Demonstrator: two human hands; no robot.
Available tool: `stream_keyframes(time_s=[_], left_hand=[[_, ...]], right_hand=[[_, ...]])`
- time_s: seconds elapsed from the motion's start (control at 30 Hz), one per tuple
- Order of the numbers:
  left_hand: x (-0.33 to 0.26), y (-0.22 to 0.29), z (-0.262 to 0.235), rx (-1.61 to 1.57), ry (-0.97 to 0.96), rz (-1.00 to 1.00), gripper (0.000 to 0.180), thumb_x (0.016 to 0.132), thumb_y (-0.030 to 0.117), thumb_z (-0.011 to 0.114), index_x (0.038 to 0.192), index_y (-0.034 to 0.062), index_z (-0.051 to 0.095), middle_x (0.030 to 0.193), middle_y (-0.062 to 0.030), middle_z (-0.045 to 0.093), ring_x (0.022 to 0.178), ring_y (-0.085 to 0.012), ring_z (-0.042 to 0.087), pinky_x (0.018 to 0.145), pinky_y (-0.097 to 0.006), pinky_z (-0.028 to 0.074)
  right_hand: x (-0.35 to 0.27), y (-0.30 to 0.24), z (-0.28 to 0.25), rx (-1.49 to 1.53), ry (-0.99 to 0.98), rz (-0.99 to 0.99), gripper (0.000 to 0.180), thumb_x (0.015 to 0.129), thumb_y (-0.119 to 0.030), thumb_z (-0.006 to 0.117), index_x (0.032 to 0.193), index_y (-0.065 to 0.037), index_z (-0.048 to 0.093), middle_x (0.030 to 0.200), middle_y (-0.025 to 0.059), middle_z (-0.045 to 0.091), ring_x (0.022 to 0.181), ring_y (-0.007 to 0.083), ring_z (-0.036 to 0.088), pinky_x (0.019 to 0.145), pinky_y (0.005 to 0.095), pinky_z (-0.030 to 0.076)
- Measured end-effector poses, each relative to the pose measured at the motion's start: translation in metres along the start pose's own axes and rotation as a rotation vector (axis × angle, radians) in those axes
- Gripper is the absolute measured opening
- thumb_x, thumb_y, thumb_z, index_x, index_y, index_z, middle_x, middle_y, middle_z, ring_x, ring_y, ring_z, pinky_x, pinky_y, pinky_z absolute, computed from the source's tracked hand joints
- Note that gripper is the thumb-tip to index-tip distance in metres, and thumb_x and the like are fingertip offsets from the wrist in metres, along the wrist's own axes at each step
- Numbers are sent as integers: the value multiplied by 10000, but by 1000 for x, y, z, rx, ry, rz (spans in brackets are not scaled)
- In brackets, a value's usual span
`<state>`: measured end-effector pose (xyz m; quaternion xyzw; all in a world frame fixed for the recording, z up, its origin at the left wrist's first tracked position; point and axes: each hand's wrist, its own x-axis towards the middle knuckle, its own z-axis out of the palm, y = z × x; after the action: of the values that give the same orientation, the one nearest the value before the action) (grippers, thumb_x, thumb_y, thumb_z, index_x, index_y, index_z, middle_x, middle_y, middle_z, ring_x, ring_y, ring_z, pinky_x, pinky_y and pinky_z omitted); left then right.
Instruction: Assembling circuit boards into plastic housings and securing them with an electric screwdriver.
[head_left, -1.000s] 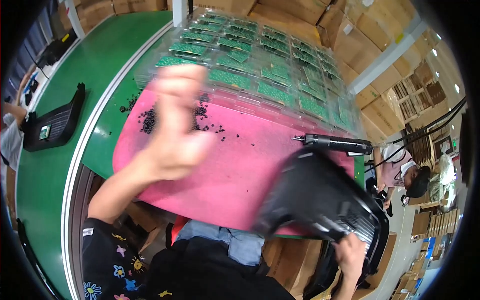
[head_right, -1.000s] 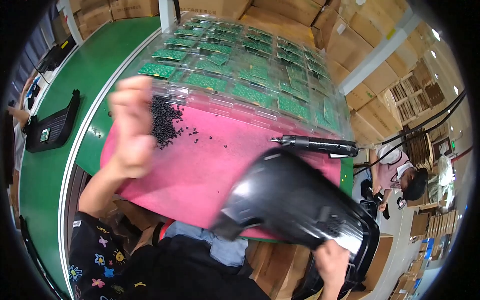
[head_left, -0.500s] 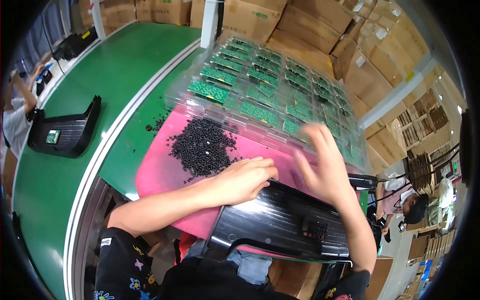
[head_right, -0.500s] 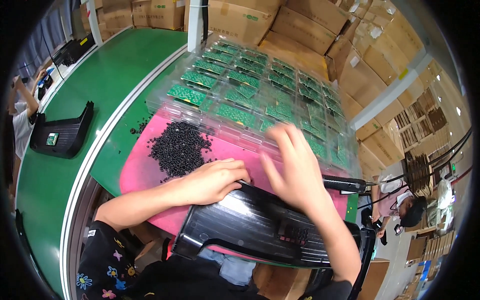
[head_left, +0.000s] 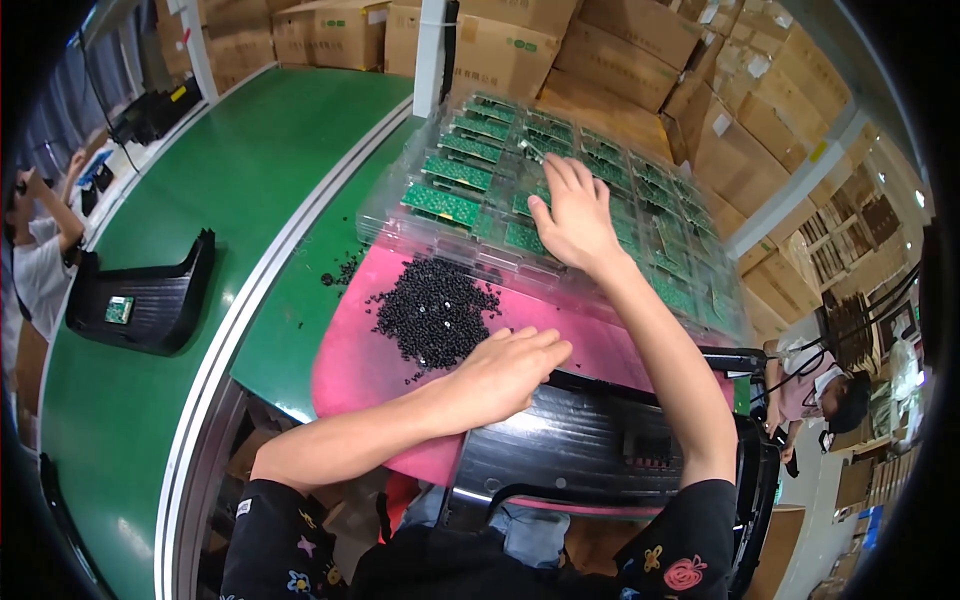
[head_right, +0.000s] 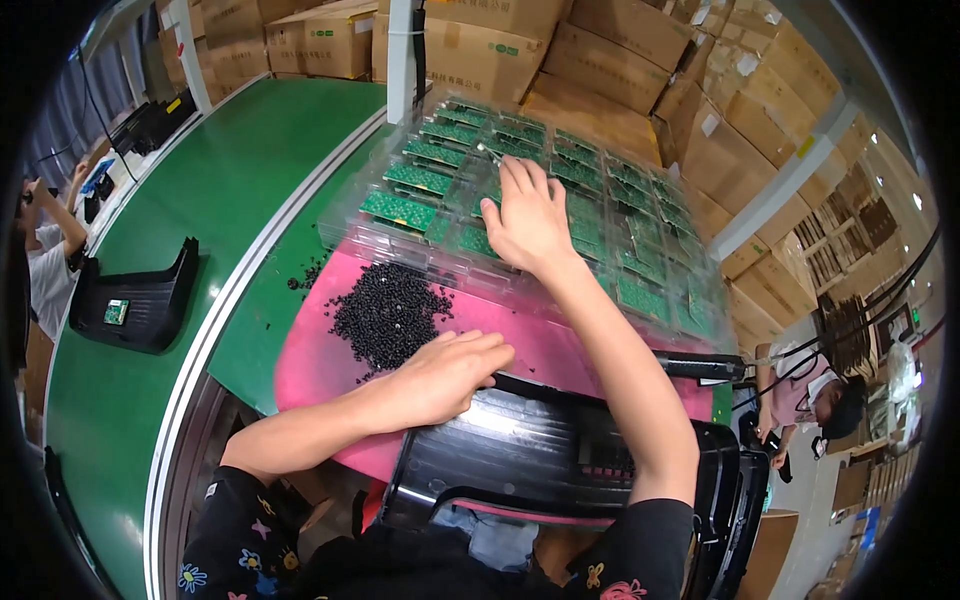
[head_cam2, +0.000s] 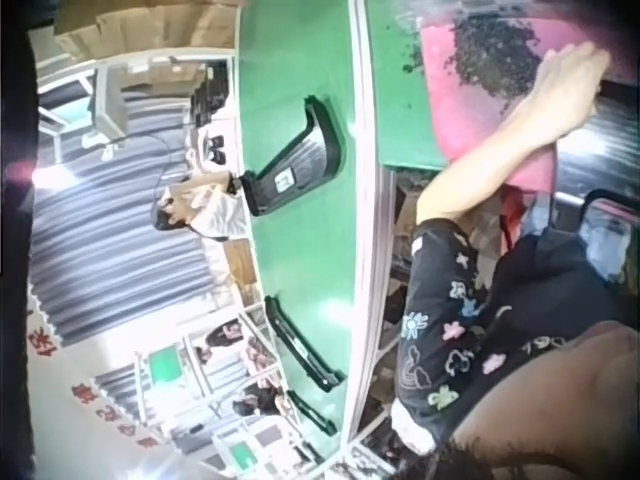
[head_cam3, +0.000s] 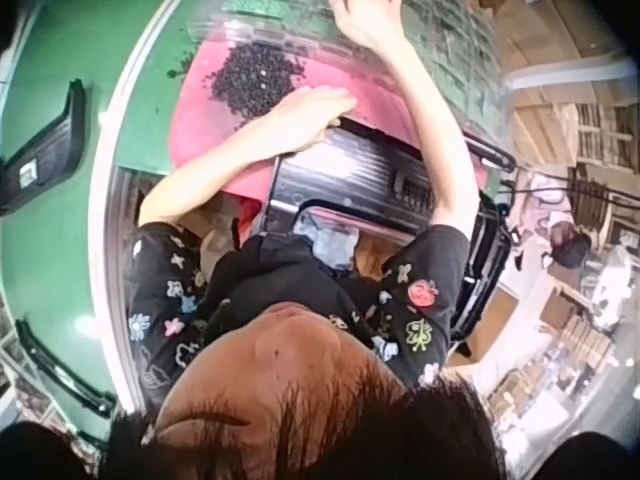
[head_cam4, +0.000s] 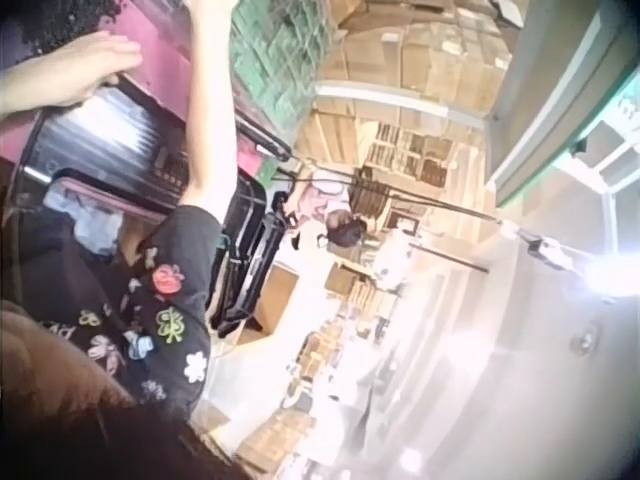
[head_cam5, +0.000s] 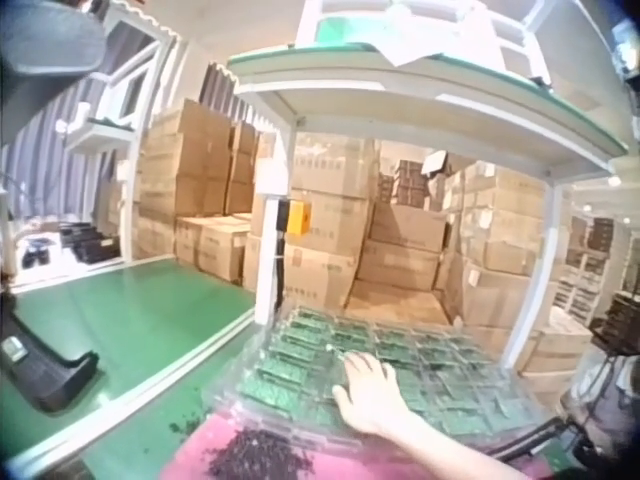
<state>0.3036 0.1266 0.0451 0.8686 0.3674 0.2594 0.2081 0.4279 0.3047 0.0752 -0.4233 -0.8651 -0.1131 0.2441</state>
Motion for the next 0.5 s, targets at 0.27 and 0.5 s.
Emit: stream_keyframes(time_s=[0.27,0.5], left_hand=[[5,33,-32,266,643,-11,754,742,52,773,1398,41,402,1177,-200,500,1077,-374,495,938,-440,407],[12,66,-25,21,373,160,523,865,-18,637,1360,-12,467,944,-227,663,806,-356,675,699,-423,529]], right_hand=[[-98,-32,-151,59,-197,-340,421,789,-81,628,1189,40,576,1276,149,568,1265,303,487,1039,419,387],[-169,-24,-206,66,-183,-352,465,737,-48,656,1191,35,599,1270,113,590,1211,262,542,974,401,439]])
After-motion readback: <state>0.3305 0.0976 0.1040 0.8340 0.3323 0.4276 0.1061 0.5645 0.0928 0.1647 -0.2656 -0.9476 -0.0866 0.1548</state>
